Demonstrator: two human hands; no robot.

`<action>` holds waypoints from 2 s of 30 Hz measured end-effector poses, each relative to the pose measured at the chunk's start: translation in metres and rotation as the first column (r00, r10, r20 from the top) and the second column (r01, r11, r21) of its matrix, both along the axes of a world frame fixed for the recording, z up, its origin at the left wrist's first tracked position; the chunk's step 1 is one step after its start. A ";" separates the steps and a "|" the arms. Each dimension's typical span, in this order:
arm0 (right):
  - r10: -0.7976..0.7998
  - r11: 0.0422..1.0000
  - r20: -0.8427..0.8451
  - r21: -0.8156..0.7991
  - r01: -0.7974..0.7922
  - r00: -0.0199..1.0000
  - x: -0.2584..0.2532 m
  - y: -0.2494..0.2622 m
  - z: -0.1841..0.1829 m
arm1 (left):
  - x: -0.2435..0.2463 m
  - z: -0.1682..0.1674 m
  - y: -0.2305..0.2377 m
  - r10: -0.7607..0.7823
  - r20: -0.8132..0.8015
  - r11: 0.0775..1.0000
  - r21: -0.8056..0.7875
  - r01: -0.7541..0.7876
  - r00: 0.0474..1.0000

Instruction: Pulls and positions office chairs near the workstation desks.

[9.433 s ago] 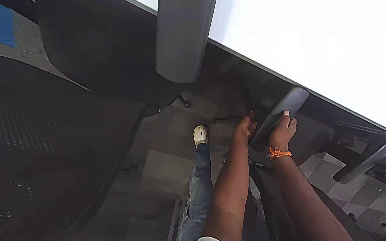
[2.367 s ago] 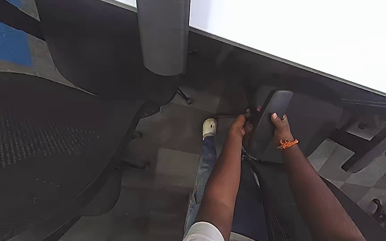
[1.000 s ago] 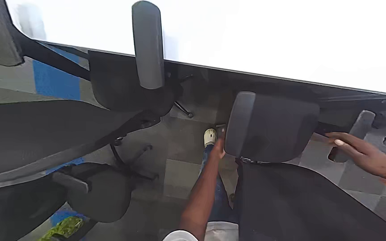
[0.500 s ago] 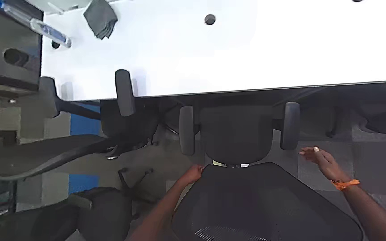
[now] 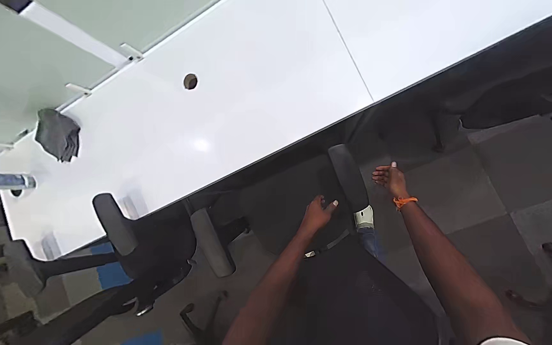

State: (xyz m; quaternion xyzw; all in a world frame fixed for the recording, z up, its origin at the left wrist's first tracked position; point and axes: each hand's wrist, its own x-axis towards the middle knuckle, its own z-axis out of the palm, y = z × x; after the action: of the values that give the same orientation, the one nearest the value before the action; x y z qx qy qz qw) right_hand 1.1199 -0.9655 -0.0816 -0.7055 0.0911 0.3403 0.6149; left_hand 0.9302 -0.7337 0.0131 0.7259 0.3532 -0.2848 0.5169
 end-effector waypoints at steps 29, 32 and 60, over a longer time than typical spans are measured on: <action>0.458 0.756 0.006 0.523 -0.393 0.889 0.028 0.153 -0.137 | 0.090 -0.024 -0.036 0.376 -0.250 0.915 -0.052 -0.400 0.892; 0.356 0.851 -0.066 0.436 -0.294 0.932 0.024 0.140 -0.108 | 0.084 -0.027 -0.038 0.341 -0.238 0.932 -0.042 -0.361 0.909; -0.005 1.000 0.096 -0.025 0.007 0.995 0.025 0.024 -0.017 | -0.080 0.192 -0.001 0.047 -0.134 0.991 0.127 -0.030 0.990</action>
State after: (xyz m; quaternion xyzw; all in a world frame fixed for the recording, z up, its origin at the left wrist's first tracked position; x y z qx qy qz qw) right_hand 1.1451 -0.9420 -0.0986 -0.7284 0.0679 0.3032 0.6107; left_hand 0.8497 -0.7349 0.2049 0.7288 0.4187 -0.3009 0.4505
